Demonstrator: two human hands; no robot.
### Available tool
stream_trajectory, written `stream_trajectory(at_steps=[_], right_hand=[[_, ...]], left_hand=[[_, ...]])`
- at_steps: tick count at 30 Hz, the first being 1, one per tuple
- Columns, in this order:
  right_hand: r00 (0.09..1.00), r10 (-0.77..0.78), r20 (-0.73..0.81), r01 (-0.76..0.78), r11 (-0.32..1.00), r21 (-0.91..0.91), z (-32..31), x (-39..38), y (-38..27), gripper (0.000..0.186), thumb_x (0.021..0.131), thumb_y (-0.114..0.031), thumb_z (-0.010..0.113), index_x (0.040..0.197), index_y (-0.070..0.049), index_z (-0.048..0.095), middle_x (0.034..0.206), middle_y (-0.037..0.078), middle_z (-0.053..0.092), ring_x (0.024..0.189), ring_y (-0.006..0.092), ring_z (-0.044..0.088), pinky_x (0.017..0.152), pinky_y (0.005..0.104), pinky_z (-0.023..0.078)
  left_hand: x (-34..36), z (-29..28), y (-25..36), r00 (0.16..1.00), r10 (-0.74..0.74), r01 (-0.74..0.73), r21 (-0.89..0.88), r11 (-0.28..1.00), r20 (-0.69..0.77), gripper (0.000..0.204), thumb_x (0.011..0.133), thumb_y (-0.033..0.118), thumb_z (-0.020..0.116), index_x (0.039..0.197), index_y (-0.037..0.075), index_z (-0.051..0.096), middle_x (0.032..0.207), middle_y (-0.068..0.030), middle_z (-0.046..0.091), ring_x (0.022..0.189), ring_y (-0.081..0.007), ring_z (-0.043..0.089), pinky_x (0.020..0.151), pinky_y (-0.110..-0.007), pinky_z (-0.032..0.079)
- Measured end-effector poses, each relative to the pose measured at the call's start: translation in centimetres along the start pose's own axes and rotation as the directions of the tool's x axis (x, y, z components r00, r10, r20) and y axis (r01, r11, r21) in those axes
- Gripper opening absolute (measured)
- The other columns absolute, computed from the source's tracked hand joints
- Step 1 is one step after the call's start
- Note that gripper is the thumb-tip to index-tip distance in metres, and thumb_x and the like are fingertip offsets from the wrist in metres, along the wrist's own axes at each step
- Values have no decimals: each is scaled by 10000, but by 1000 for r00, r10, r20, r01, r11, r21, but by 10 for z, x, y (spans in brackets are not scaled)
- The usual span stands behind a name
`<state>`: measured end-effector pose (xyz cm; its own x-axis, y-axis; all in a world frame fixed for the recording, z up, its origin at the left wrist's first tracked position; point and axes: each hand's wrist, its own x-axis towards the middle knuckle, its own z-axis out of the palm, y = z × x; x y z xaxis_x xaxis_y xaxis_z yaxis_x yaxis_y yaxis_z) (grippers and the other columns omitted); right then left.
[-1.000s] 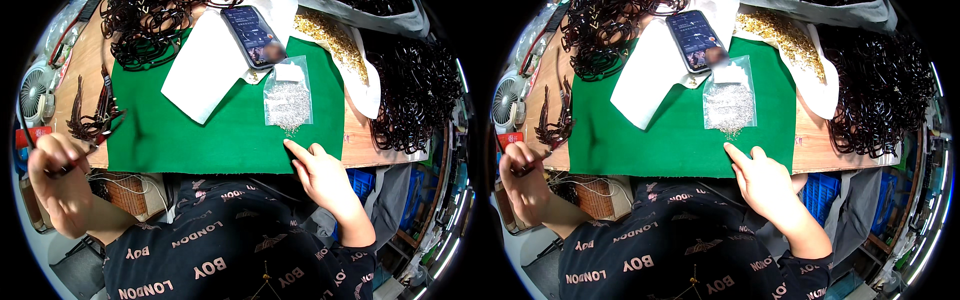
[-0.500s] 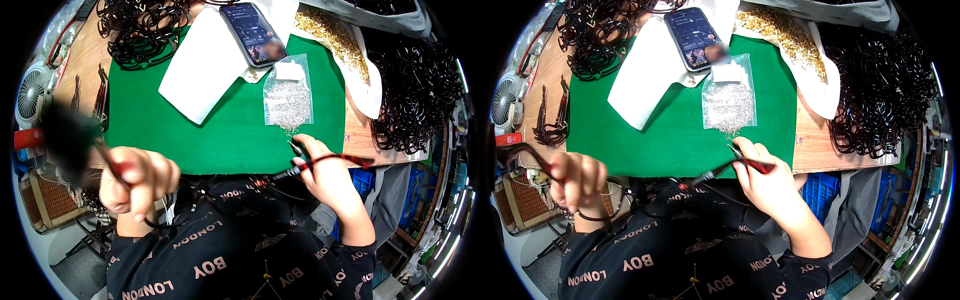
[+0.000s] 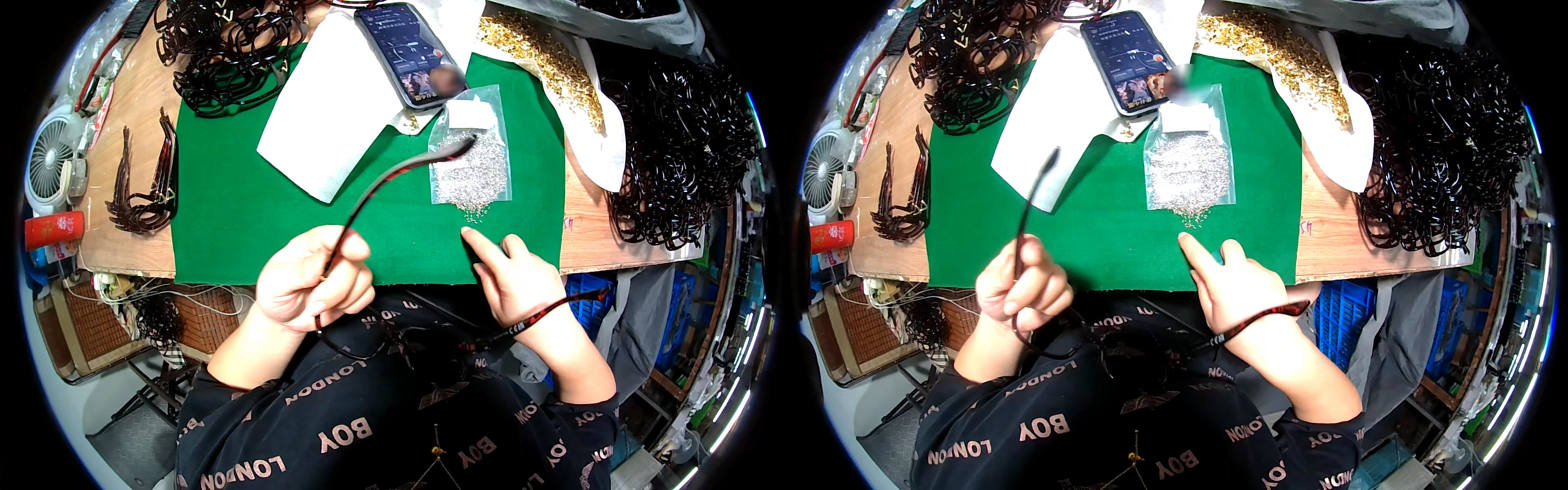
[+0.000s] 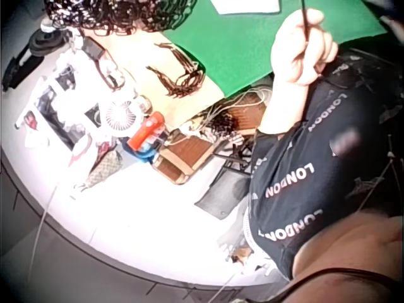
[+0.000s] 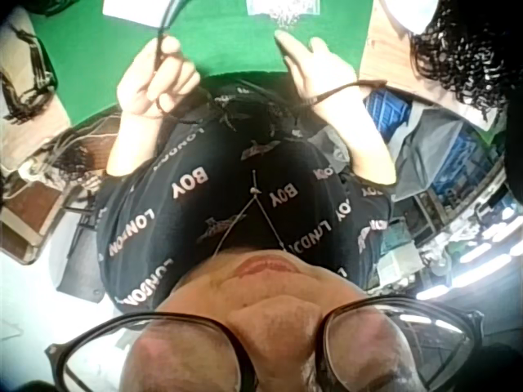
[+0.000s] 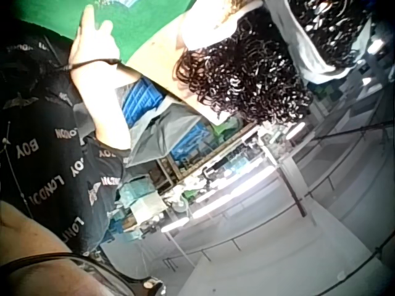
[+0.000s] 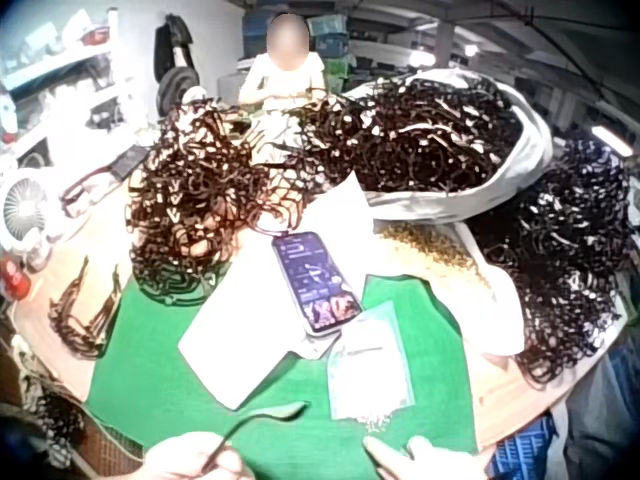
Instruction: The person repeatedly picks up eyeglasses from a pile, uses a screwdriver to tighten screws on the frames, and places them back on the table. The process is repeated for multiple pairs of glasses.
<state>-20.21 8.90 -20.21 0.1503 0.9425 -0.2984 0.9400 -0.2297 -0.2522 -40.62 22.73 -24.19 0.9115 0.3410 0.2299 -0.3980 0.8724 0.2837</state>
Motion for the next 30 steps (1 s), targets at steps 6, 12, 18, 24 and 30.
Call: stream_trajectory(at_steps=[6,12,18,24,30], right_hand=[[990,-138,1,103,746,658,-3,4,-1,376,848,-107,517,1221,-133,479,748,104,513,526,205,512,480,308,438],[796,-287,532,-570,-62,819,-22,12,-26,344,926,-154,422,1264,-89,413,712,-1,503,465,49,460,391,154,332],[805,-297,514,-556,-75,828,-14,18,-28,378,918,-195,446,1275,-82,387,839,10,559,468,54,460,383,163,342],[827,-317,464,-503,-49,863,-11,18,-26,360,912,-178,457,1248,-63,396,1010,38,595,473,43,453,387,161,348],[838,-324,439,-486,-78,870,-8,18,-28,343,911,-181,463,1224,-55,401,948,31,583,476,42,456,389,159,348]], left_hand=[[3,-19,-28,915,-227,158,-220,963,-334,245,904,221,484,985,-9,502,764,-13,377,471,-55,299,441,-201,268],[2,-31,-37,944,-209,147,-241,959,-257,273,915,222,468,1042,-15,515,715,-6,464,516,-72,365,478,-204,300],[2,-30,-38,935,-206,152,-199,968,-287,277,913,218,472,1064,-7,524,763,-15,520,524,-76,382,505,-212,335],[3,-32,-39,947,-200,142,-232,962,-250,277,913,220,471,1059,-9,529,860,-42,568,530,-75,385,502,-216,338],[2,-29,-39,927,-209,151,-200,968,-311,272,898,235,502,999,-16,538,853,-25,418,530,-76,367,472,-221,347]])
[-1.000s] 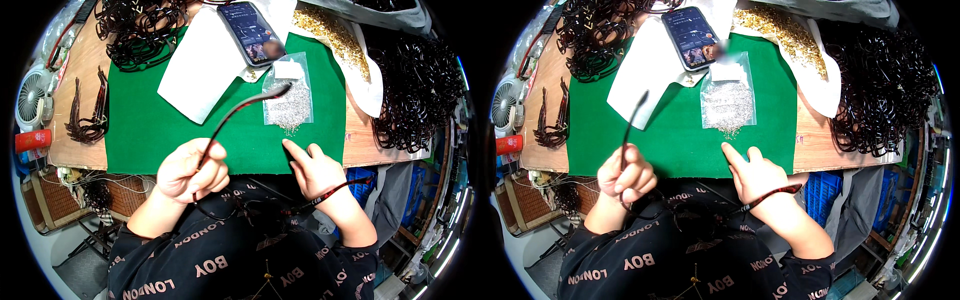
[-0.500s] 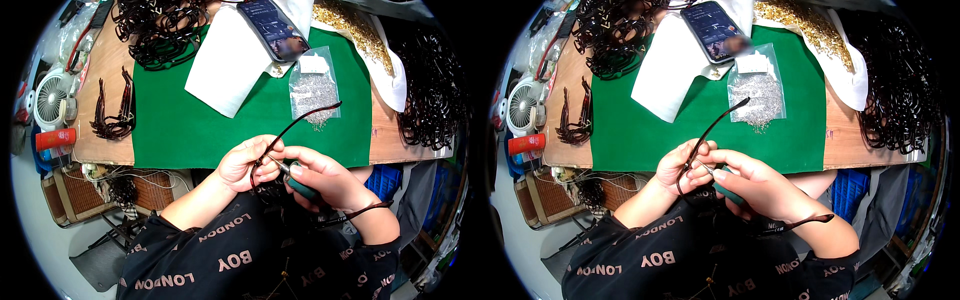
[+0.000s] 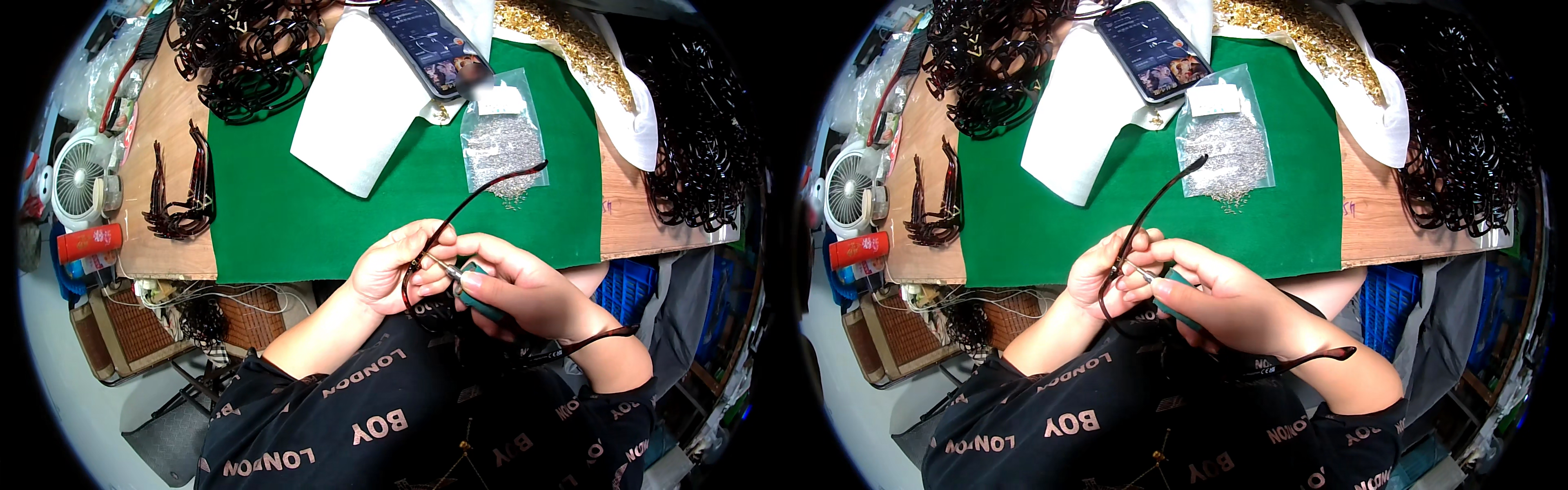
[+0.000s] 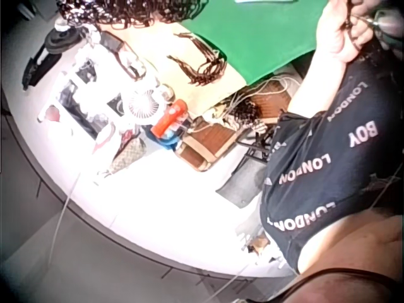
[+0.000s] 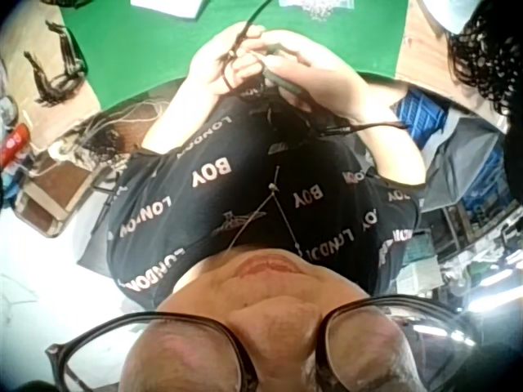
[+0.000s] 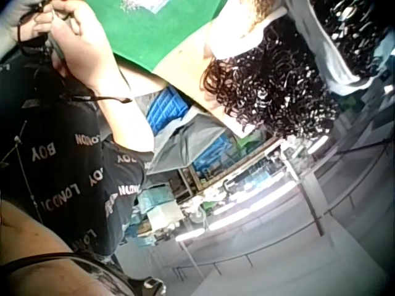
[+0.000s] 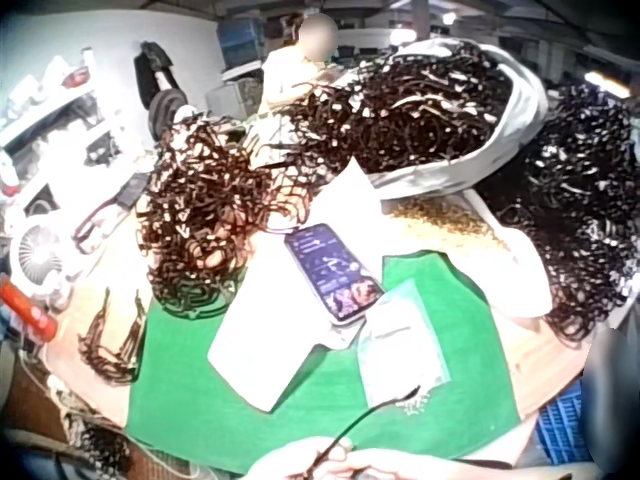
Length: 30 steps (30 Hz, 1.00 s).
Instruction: The person repeatedly picks up eyeglasses from a pile, uses a screwdriver to tighten screws on the frames, and places them back on the table. The process is repeated for multiple pairs of glasses.
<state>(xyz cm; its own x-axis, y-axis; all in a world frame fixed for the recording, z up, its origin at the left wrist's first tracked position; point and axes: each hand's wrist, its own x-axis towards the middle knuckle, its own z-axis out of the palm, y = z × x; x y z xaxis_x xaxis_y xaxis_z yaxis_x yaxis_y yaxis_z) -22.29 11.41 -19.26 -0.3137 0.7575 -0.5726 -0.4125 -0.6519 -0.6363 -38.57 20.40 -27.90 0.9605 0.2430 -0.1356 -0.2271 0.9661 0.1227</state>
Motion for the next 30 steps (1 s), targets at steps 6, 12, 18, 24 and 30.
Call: stream_trajectory(at_steps=[6,12,18,24,30], right_hand=[[998,54,-14,-53,995,82,1,0,-1,319,910,-203,471,1194,-66,419,871,38,570,480,56,490,383,161,345],[1000,-9,10,9,999,42,-6,0,8,288,905,-216,489,1157,-85,440,801,8,566,513,59,513,404,165,357],[699,-714,-39,225,272,-936,-34,-12,21,299,830,-149,568,1114,-95,493,803,101,576,648,240,584,533,313,463],[763,-603,-234,-227,90,-970,-38,-30,8,341,820,-145,555,1159,-131,527,762,130,513,634,296,568,562,370,473],[798,-570,-198,-296,-83,-952,-34,-26,7,342,820,-144,548,1162,-133,532,751,139,509,608,289,574,537,370,484]], left_hand=[[0,-3,1,999,-32,32,-6,999,17,279,899,229,501,1040,-10,536,805,-26,485,553,-79,396,514,-219,347],[0,-2,1,999,-36,36,79,996,8,295,895,230,509,1060,-14,533,763,-26,486,545,-81,374,489,-220,320],[-27,27,43,963,264,-249,221,943,-43,245,926,211,434,988,-4,533,772,-9,435,492,-61,282,420,-203,246],[-54,29,97,630,740,-146,900,411,-235,355,933,240,442,1179,-10,494,832,-19,511,720,-93,471,669,-223,399],[-34,70,57,804,448,134,615,-777,391,301,721,142,658,987,19,588,925,-124,581,889,-273,543,799,-353,416]])
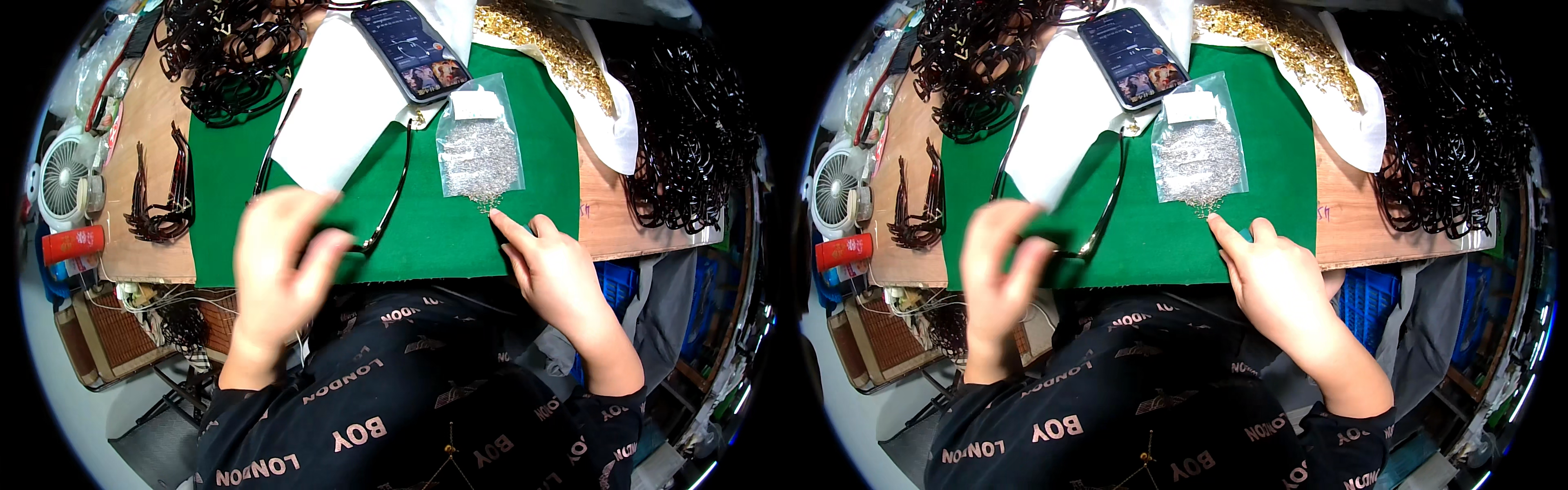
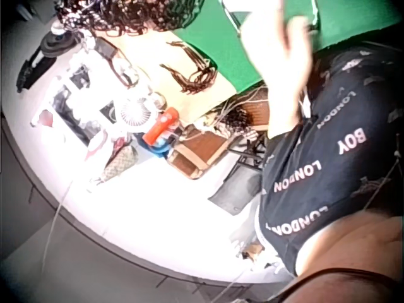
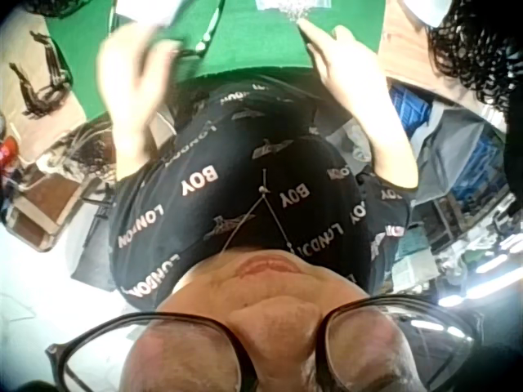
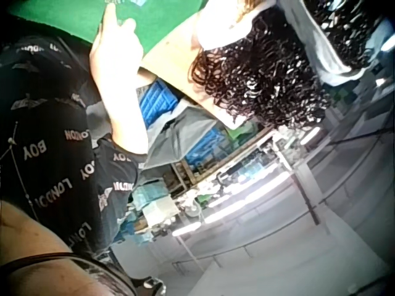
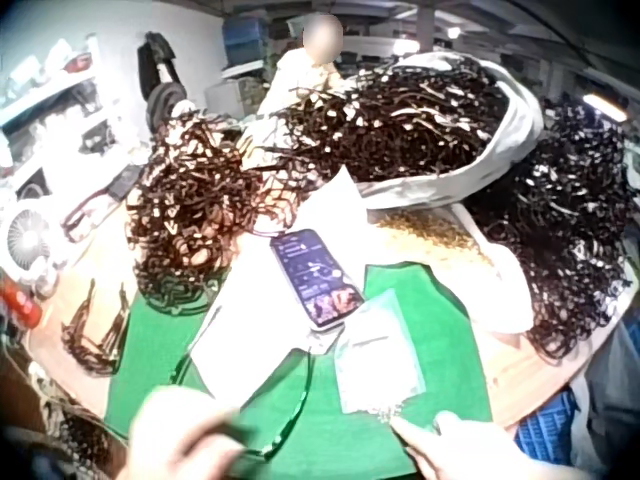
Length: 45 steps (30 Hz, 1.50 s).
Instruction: The person repeatedly picks up eyeglasses from a pile, uses a screwdriver to tighten screws on the frames, and places them back on the table. The process is repeated for multiple pairs of glasses.
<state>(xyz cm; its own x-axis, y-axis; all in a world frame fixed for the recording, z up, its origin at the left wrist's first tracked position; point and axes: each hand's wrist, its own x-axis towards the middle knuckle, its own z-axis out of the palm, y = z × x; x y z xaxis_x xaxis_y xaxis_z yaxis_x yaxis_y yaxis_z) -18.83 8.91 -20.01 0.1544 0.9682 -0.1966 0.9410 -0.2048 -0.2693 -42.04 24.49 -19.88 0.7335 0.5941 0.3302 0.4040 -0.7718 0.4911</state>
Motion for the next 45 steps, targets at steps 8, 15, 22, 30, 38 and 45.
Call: stream_trajectory(at_steps=[8,15,22,30,38,45], right_hand=[[1000,4,-28,-4,1000,-6,2,0,-1,343,806,-120,550,1148,-118,531,752,149,508,606,288,581,530,370,487],[999,14,-38,-16,999,-43,7,-4,-5,385,781,-92,559,1164,-112,521,755,145,490,597,286,564,525,369,477],[1000,-9,4,9,995,-95,3,-3,-5,404,787,-105,550,1187,-105,495,765,139,494,600,273,573,526,361,490],[991,103,-87,-75,957,279,5,-13,4,329,814,-130,555,1132,-64,499,820,171,564,682,349,576,611,393,476],[979,145,-141,-76,911,406,1,-15,12,310,801,-108,571,1099,-40,519,840,181,565,760,339,567,668,358,457],[966,243,-85,-177,866,468,3,-14,24,187,749,-64,615,883,-14,495,812,147,553,746,319,563,660,346,456]], left_hand=[[-7,9,13,990,8,-16,57,998,143,196,705,75,644,887,24,594,750,-80,600,675,-246,557,631,-332,413],[-24,-22,8,913,-187,-96,-633,768,-364,394,745,122,615,1112,15,516,750,-70,587,631,-149,472,600,-279,348],[-7,-15,0,989,-125,-68,-996,61,-75,418,780,257,573,1146,66,506,601,37,494,544,-89,372,530,-245,271],[-12,41,0,957,-2,218,-729,-649,289,270,826,278,576,974,53,559,485,41,448,524,-96,344,527,-245,295],[-12,75,7,936,135,320,-619,-718,326,275,862,230,513,1029,13,541,554,13,464,533,-108,351,539,-251,304],[-11,86,-5,933,152,330,-601,-728,328,280,860,266,532,1010,30,550,524,18,457,553,-101,369,544,-243,311]])
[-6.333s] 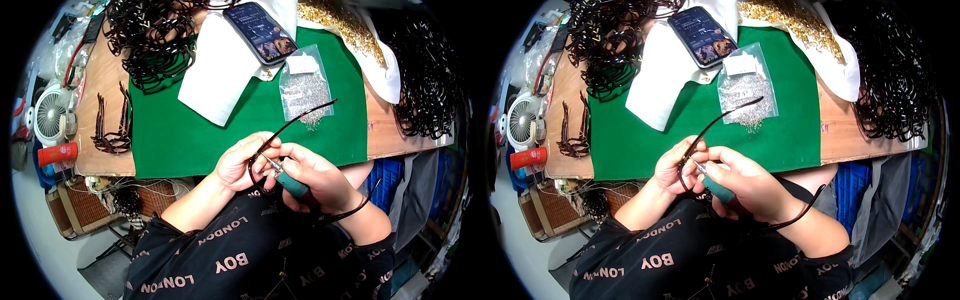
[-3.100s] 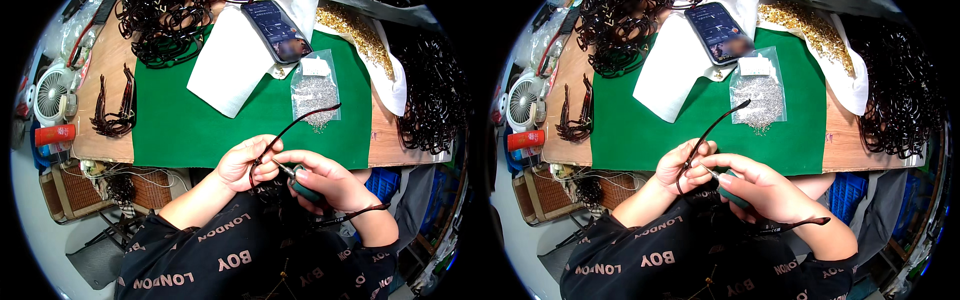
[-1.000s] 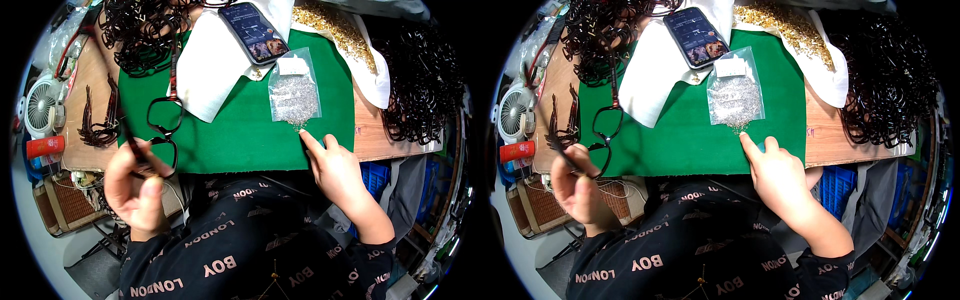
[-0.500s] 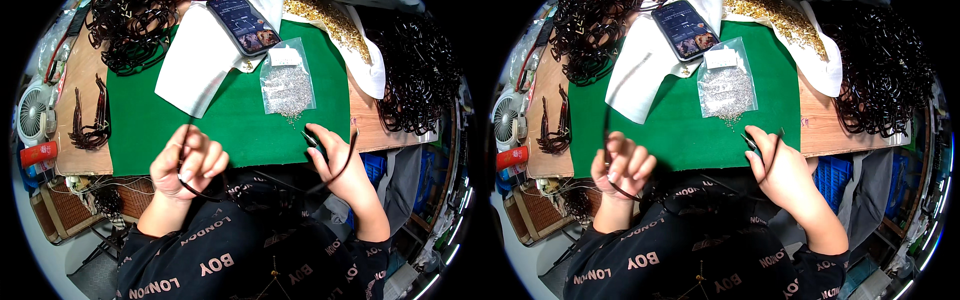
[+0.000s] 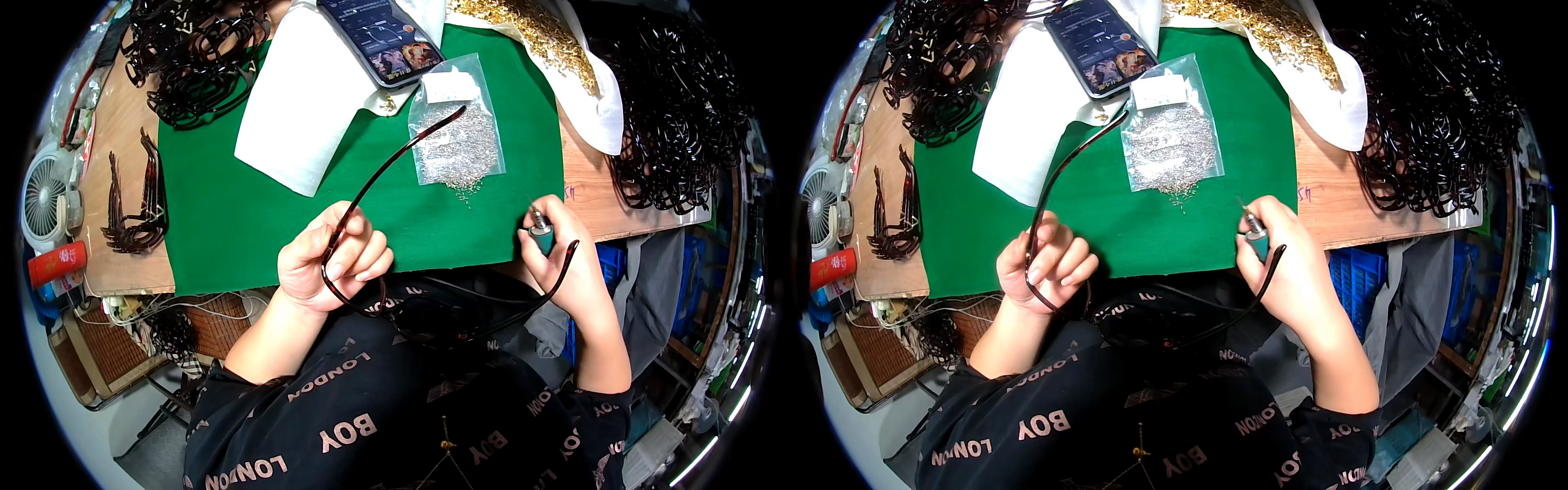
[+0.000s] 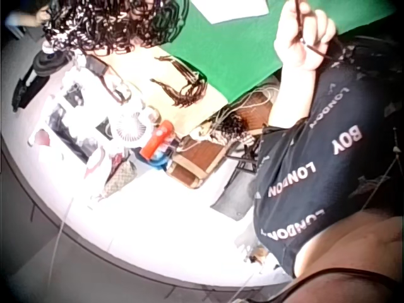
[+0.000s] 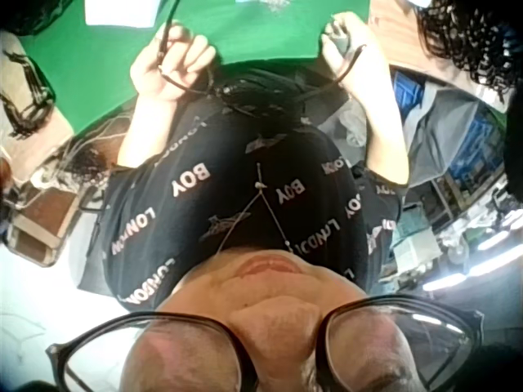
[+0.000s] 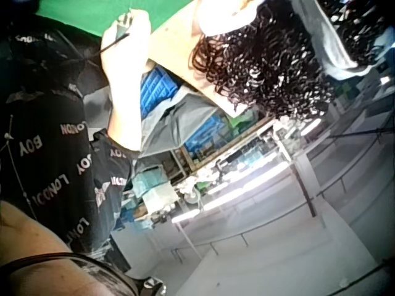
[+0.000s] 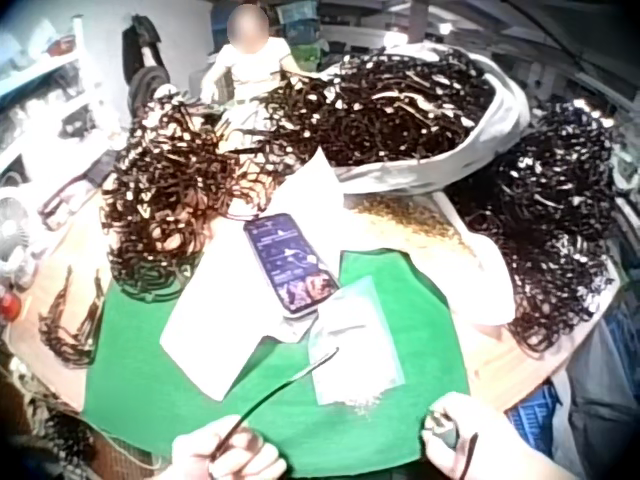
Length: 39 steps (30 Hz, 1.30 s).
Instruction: The person repeatedly picks up eyeglasses from a pile, uses a screwdriver to tighten screws on the frames, and places them back on the table. The process is repeated for multiple pairs of glasses.
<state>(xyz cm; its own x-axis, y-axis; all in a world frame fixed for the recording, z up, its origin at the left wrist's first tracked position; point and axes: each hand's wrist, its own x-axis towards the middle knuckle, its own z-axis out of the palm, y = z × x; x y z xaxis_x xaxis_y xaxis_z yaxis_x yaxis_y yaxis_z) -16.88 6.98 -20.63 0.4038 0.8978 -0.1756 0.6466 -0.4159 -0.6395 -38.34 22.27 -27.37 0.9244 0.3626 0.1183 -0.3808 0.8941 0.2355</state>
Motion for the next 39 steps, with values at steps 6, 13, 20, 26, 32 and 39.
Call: stream_trajectory(at_steps=[6,13,20,26,32,39], right_hand=[[991,-128,36,128,992,-19,8,7,-12,237,779,-106,604,993,-30,536,817,151,555,765,306,564,665,346,450],[988,-138,73,144,985,-92,10,4,-12,305,797,-92,566,1099,-61,538,776,151,539,649,316,558,592,368,458],[985,-117,130,135,980,-145,12,5,-20,353,783,-82,570,1135,-101,545,727,141,513,623,304,566,556,364,466],[972,-163,169,213,915,-342,16,4,-26,374,763,-78,586,1134,-119,554,711,144,496,583,297,570,512,367,472],[967,-165,195,213,942,-259,12,7,-24,368,770,-75,581,1134,-123,555,716,144,497,583,292,573,507,364,474],[975,-125,186,181,928,-327,14,4,-28,371,770,-74,578,1137,-122,552,714,144,497,585,294,574,505,362,472]], left_hand=[[-1,-6,-2,999,-13,13,0,1000,-30,243,867,255,517,977,40,547,514,31,445,533,-97,348,528,-242,299],[1,-6,-3,1000,-12,11,-23,1000,-13,254,859,235,521,997,24,550,532,13,459,539,-105,362,534,-242,311],[2,-3,-2,999,-34,37,69,997,-41,209,869,268,512,944,78,554,495,58,450,504,-83,326,499,-230,290],[0,-7,-3,1000,-19,19,-19,1000,-10,251,869,234,506,986,14,540,548,7,456,533,-109,349,532,-249,299],[0,-7,-3,999,-21,20,-47,999,-25,260,878,236,494,1007,13,529,547,6,444,532,-105,327,532,-246,289],[1,-8,-4,1000,-20,20,-54,998,-2,277,886,240,481,1040,15,526,549,7,435,532,-101,322,527,-243,283]])
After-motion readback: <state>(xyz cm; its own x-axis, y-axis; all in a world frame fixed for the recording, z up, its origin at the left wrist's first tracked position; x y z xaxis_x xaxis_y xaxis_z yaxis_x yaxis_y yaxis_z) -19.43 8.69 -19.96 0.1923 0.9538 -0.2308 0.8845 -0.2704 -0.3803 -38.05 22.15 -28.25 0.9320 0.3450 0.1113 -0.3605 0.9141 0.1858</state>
